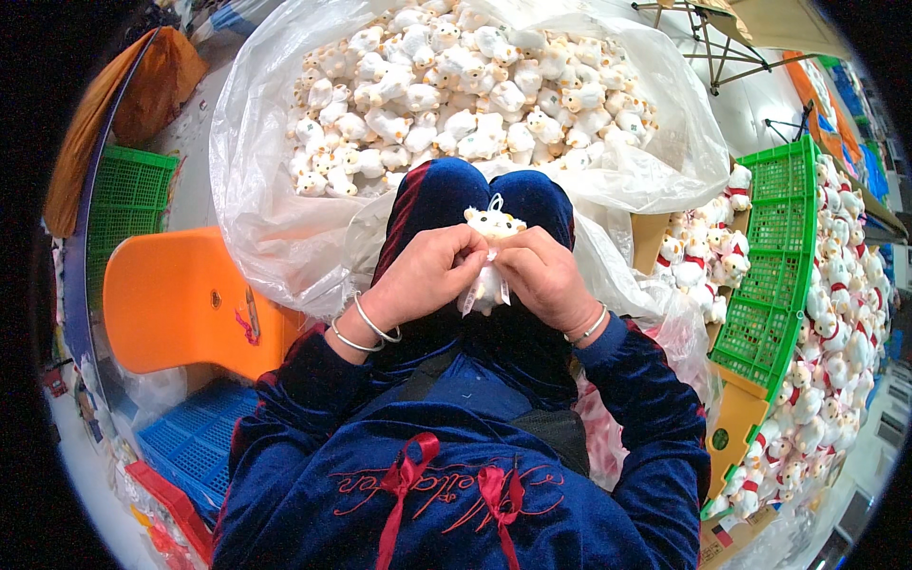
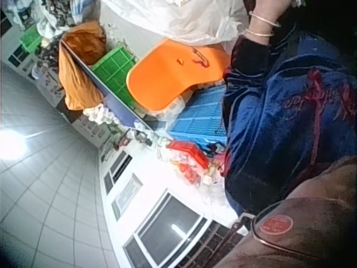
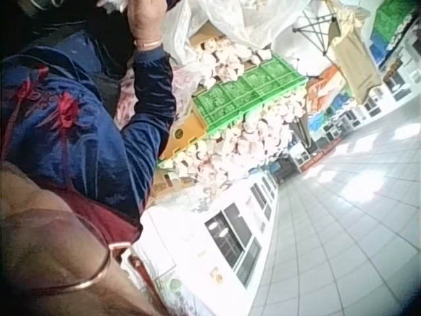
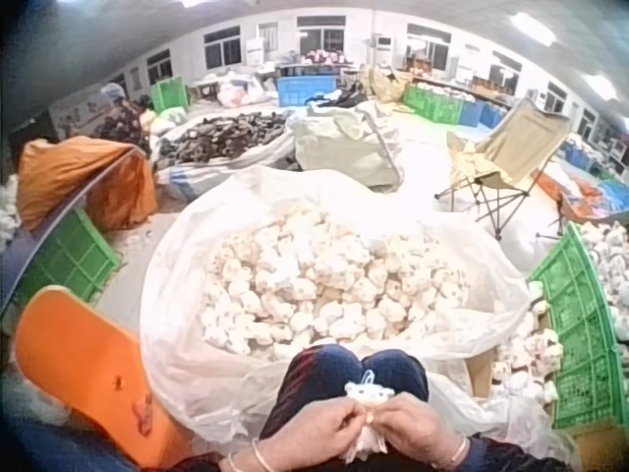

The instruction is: The person sits cross-legged and ties red ribbons around the necks of small white plush toys. They pick up each toy, wrap the ribbon, and adjust the knot before placing the finished item aside.

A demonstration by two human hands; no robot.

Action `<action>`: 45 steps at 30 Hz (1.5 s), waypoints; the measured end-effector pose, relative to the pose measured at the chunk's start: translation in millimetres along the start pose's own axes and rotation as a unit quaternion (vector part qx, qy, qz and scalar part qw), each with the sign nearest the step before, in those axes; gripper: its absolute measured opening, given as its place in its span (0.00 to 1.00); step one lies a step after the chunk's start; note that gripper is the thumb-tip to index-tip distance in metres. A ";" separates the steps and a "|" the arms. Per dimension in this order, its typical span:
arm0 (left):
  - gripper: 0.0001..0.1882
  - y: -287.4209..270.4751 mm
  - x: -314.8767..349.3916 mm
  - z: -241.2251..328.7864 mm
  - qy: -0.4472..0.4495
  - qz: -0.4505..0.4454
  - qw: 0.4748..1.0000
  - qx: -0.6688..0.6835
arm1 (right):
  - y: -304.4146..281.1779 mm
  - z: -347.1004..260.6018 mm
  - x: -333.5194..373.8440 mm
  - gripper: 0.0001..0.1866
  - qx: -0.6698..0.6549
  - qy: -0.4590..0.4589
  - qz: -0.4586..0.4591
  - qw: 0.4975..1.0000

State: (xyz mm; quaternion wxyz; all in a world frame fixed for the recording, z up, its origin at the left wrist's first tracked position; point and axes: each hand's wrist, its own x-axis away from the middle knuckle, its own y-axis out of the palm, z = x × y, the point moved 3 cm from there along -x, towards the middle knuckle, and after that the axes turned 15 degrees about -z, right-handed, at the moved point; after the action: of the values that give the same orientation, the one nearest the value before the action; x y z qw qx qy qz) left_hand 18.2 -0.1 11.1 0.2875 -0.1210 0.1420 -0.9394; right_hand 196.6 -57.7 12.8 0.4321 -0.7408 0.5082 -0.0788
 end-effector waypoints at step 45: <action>0.10 5.0 2.8 8.5 -0.058 0.039 0.996 -0.055 | -31.6 -47.2 13.3 0.10 0.055 0.071 -0.115 0.989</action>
State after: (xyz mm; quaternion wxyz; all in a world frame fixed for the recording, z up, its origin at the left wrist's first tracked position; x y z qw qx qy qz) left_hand 21.2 -7.4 17.8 0.3246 -0.1850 0.1816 -0.9096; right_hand 198.3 -91.5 60.2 0.4234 -0.7619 0.4437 -0.2082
